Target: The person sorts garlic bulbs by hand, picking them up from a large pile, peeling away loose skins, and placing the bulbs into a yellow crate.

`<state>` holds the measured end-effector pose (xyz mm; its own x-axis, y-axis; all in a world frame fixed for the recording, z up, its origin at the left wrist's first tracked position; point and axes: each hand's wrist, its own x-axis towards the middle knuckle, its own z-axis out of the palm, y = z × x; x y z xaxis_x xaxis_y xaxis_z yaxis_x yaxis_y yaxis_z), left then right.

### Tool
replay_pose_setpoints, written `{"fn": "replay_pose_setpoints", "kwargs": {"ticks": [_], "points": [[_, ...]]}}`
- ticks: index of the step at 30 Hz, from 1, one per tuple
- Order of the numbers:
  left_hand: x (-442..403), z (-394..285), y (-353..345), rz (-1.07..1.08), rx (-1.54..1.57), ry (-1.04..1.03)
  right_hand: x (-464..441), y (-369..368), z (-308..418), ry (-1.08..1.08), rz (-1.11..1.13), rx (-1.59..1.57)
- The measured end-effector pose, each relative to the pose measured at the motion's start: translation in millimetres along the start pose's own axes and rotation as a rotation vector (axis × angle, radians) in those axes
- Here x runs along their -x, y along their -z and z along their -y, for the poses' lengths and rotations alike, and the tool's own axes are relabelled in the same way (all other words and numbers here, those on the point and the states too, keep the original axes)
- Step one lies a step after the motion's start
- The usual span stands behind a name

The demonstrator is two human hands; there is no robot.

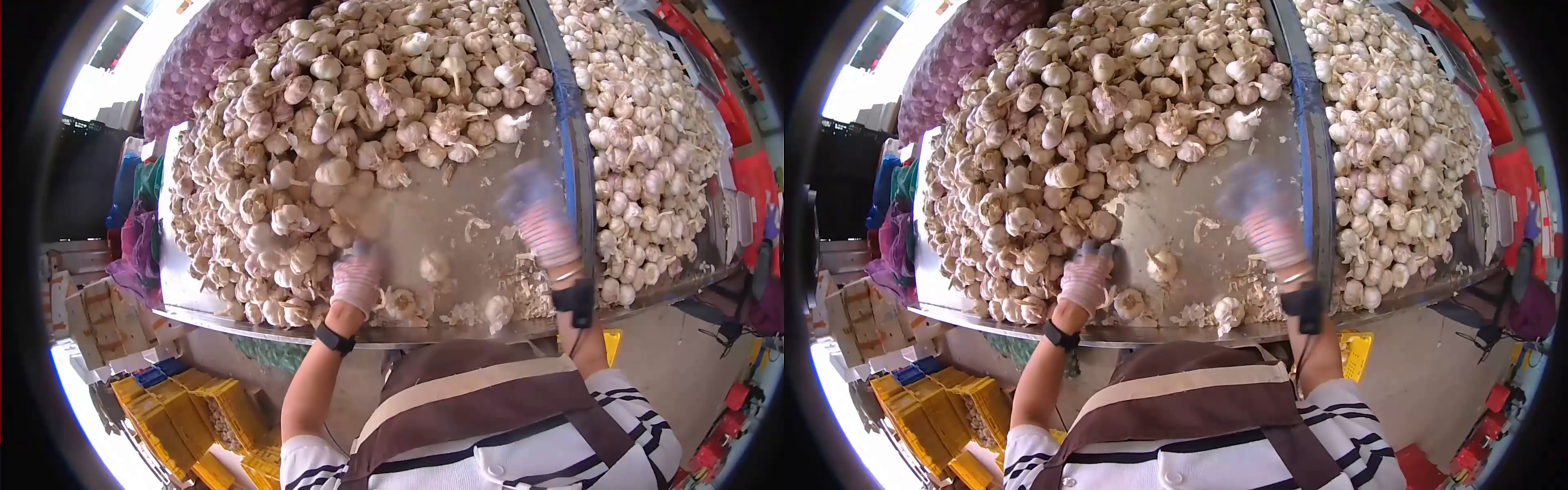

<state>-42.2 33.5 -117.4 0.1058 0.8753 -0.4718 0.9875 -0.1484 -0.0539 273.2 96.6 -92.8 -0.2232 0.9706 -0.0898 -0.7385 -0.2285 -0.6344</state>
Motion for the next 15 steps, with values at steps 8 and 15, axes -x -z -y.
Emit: {"fn": "replay_pose_setpoints", "kwargs": {"ticks": [8,15], "points": [[44,33,72,-0.24,1.416,0.056,6,-33,-114,0.19,0.786,1.85],[71,51,40,-0.27,1.39,-0.063,-6,-41,-105,-0.494,0.546,0.817]]}}
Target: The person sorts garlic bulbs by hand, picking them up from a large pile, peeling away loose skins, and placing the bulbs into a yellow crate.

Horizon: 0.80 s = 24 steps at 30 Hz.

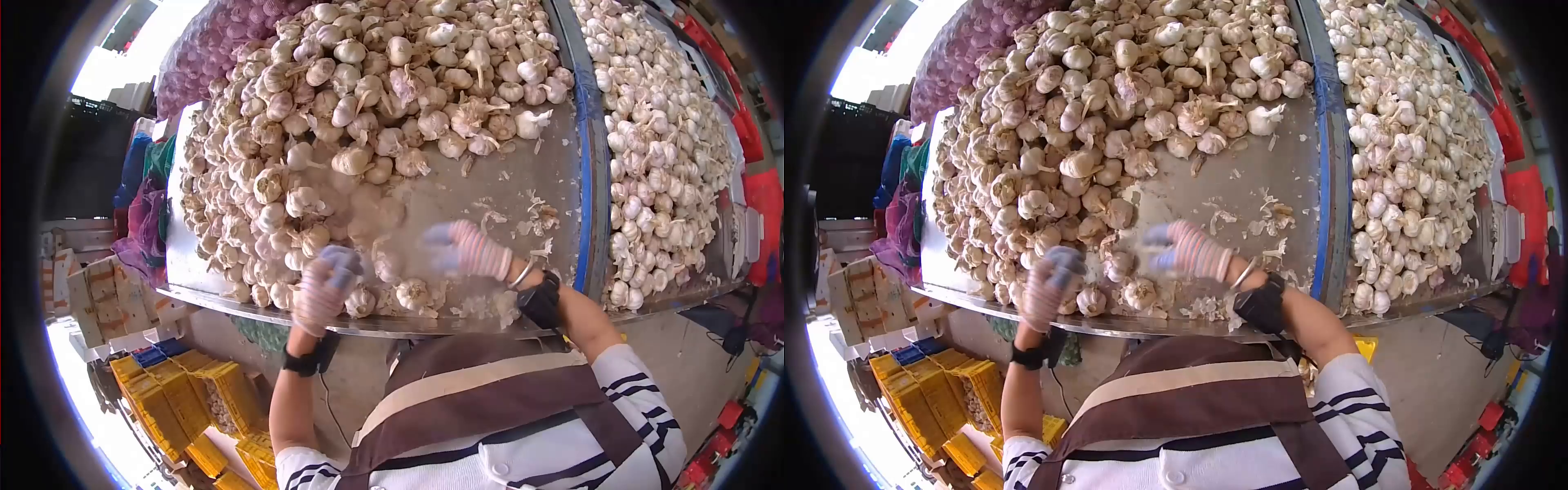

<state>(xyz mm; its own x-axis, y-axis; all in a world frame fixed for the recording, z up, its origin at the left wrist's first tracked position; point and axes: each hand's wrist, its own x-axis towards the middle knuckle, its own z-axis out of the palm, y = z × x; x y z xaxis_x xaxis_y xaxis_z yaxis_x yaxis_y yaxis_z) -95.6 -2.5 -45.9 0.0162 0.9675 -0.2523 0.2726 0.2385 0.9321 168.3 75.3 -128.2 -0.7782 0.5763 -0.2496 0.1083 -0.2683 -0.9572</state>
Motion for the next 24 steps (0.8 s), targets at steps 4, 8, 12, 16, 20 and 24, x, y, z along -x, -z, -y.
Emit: {"fn": "replay_pose_setpoints", "kwargs": {"ticks": [4,8,12,16,20,24], "points": [[-11,-2,-41,0.245,-1.054,-0.189,1,-46,14,0.327,0.097,0.911],[-27,19,-48,0.426,-1.248,-0.032,1,-58,17,0.031,0.306,1.151],[-28,16,-38,0.297,-0.561,-0.151,15,-24,-4,-0.046,0.125,0.226],[-9,-15,-47,0.309,0.347,0.065,54,-6,22,-0.072,-0.057,-0.993],[-3,-23,-69,0.375,0.733,0.146,61,-15,40,0.127,0.011,-1.535],[-5,-52,-93,0.242,0.528,0.058,60,-28,38,0.235,0.026,-1.695]]}}
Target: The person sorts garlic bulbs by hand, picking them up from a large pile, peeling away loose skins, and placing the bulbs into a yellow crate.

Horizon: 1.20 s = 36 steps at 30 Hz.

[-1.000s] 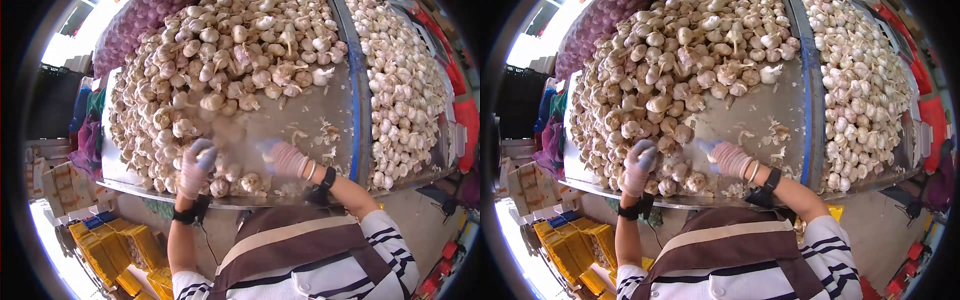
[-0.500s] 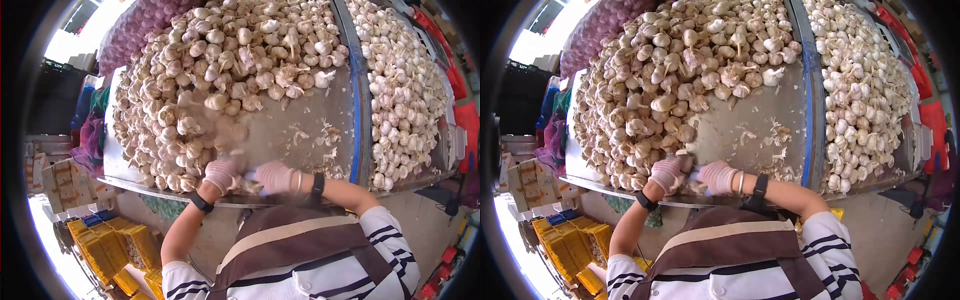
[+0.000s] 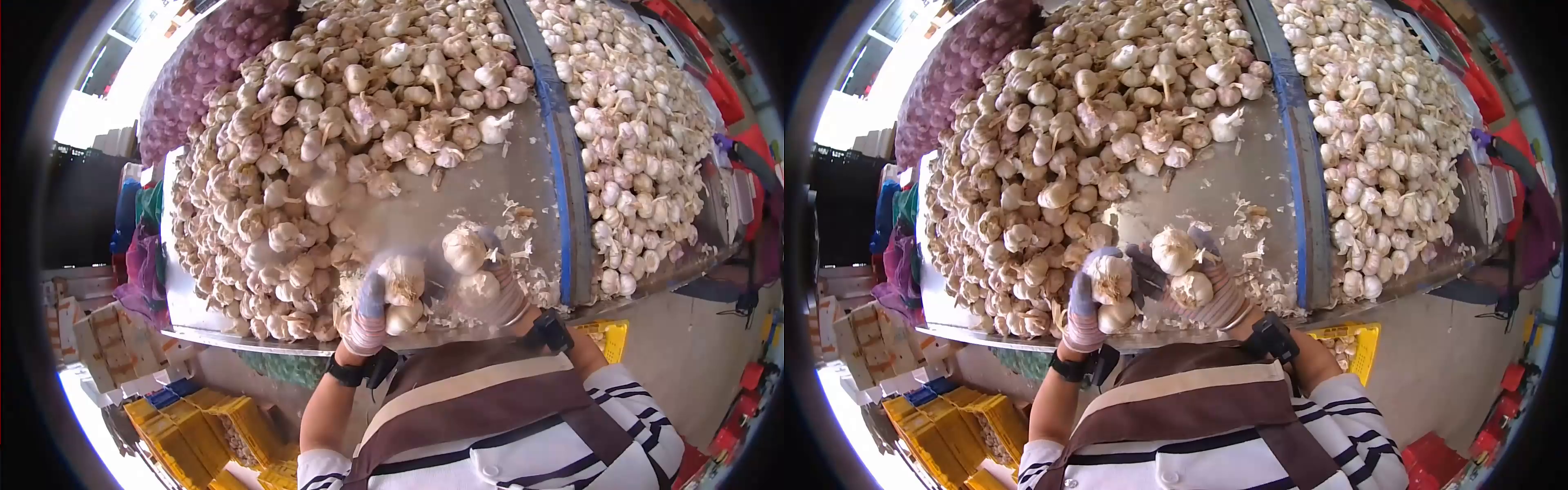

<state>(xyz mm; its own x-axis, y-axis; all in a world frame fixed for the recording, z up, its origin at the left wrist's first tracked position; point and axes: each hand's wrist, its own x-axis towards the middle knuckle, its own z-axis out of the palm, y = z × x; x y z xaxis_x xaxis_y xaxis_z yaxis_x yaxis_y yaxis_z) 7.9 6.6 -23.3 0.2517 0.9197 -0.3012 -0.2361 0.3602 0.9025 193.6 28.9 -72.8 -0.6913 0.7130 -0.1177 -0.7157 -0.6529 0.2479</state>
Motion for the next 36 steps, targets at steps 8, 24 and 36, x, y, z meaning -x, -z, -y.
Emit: {"fn": "replay_pose_setpoints", "kwargs": {"ticks": [8,24,36], "points": [[-11,20,-13,-0.196,-0.384,-0.307,5,2,-6,0.061,-0.078,0.091],[-24,14,-3,-0.187,-1.12,-0.33,-1,32,26,-0.049,0.049,0.235],[71,31,214,-0.931,-1.261,0.125,-7,-76,274,0.922,0.297,-0.087]]}}
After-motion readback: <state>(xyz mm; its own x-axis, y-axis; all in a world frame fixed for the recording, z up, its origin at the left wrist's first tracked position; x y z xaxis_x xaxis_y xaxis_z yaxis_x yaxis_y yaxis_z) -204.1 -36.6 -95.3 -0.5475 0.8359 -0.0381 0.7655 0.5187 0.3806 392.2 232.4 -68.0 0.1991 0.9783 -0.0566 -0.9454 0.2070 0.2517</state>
